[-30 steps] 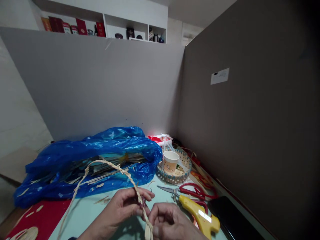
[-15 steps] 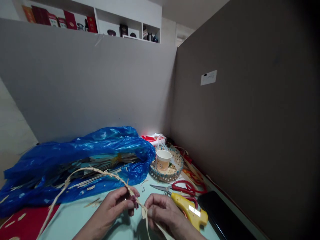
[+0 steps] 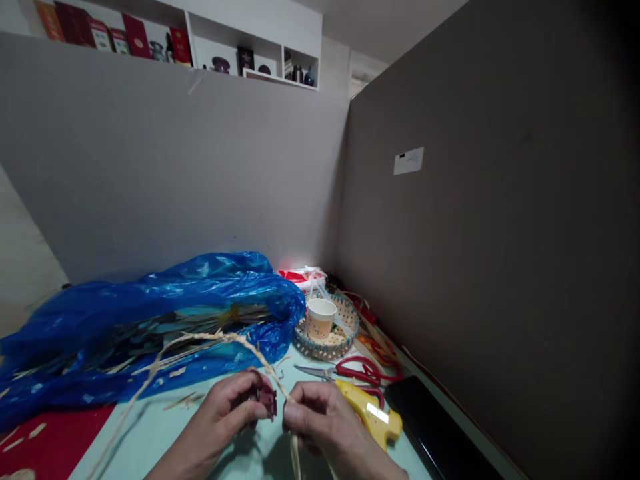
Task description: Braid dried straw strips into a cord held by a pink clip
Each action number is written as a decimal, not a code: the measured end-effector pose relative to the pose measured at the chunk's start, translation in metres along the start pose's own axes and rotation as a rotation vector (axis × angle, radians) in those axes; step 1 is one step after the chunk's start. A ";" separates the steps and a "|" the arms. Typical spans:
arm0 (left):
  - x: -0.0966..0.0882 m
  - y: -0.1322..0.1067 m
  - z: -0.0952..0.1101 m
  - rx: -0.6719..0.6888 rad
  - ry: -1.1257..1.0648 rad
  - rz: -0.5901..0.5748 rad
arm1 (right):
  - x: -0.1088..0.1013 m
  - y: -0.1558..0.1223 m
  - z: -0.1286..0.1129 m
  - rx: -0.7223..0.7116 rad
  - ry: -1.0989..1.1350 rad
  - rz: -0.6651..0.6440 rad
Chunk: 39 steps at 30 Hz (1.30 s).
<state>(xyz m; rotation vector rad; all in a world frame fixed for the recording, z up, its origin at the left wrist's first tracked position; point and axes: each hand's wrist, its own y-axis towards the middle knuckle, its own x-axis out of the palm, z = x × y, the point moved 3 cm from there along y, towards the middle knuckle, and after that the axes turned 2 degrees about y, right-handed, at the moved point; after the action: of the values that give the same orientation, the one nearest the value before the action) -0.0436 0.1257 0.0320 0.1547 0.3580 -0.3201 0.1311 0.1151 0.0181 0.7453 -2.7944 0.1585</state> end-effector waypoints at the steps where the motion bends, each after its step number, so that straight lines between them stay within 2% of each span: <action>1: -0.001 0.001 -0.001 0.012 0.023 0.005 | -0.002 0.000 -0.003 -0.016 0.004 0.021; 5: -0.008 0.004 -0.007 0.006 0.073 0.106 | -0.010 0.002 -0.010 -0.090 0.014 0.144; 9: -0.006 0.006 -0.013 0.030 0.190 0.097 | -0.013 0.005 -0.008 -0.094 0.090 0.217; 13: 0.011 0.009 -0.018 0.097 0.383 0.027 | -0.013 0.005 -0.010 -0.116 0.113 0.241; 16: 0.028 0.012 -0.021 0.174 0.511 -0.042 | -0.012 0.002 -0.018 -0.191 -0.024 0.240; 19: 0.037 0.005 -0.011 0.355 0.657 0.011 | -0.011 -0.002 -0.026 -0.277 -0.224 0.249; 21: 0.036 -0.008 0.008 0.544 0.719 0.150 | -0.012 -0.003 -0.027 -0.314 -0.312 0.270; 23: 0.025 -0.025 0.033 0.740 0.736 0.452 | -0.014 -0.002 -0.024 -0.322 -0.332 0.306; 24: 0.017 -0.032 0.044 0.786 0.761 0.629 | -0.016 -0.002 -0.022 -0.316 -0.313 0.317; 25: 0.006 -0.037 0.052 0.779 0.773 0.808 | -0.017 -0.001 -0.019 -0.306 -0.274 0.312; 26: -0.006 -0.039 0.057 0.710 0.764 0.968 | -0.017 0.000 -0.017 -0.291 -0.217 0.294; 27: -0.020 -0.038 0.058 0.590 0.685 1.073 | -0.018 0.001 -0.016 -0.278 -0.142 0.275; 28: -0.035 -0.034 0.054 0.407 0.558 1.101 | -0.019 0.002 -0.016 -0.267 -0.057 0.264; 29: -0.046 -0.027 0.045 0.208 0.381 1.022 | -0.020 0.002 -0.017 -0.262 0.029 0.269; 30: -0.053 -0.020 0.034 0.017 0.168 0.853 | -0.022 0.002 -0.019 -0.265 0.105 0.292; 31: -0.056 -0.016 0.026 -0.057 0.090 0.744 | -0.025 0.002 -0.021 -0.276 0.161 0.327; 33: -0.054 -0.013 0.015 -0.121 -0.006 0.649 | -0.028 0.000 -0.026 -0.302 0.199 0.380; 35: -0.042 -0.015 0.009 -0.161 -0.139 0.588 | -0.025 0.000 -0.030 -0.295 0.119 0.358; 37: -0.024 -0.018 0.012 -0.166 -0.281 0.535 | -0.012 0.002 -0.033 -0.292 -0.083 0.283; 39: -0.005 -0.019 0.021 -0.139 -0.404 0.495 | 0.009 0.006 -0.038 -0.334 -0.357 0.190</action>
<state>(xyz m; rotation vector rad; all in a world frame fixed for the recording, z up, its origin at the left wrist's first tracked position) -0.0471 0.1050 0.0517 0.0365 -0.0642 0.1648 0.1280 0.1223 0.0566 0.4630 -3.1040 -0.4414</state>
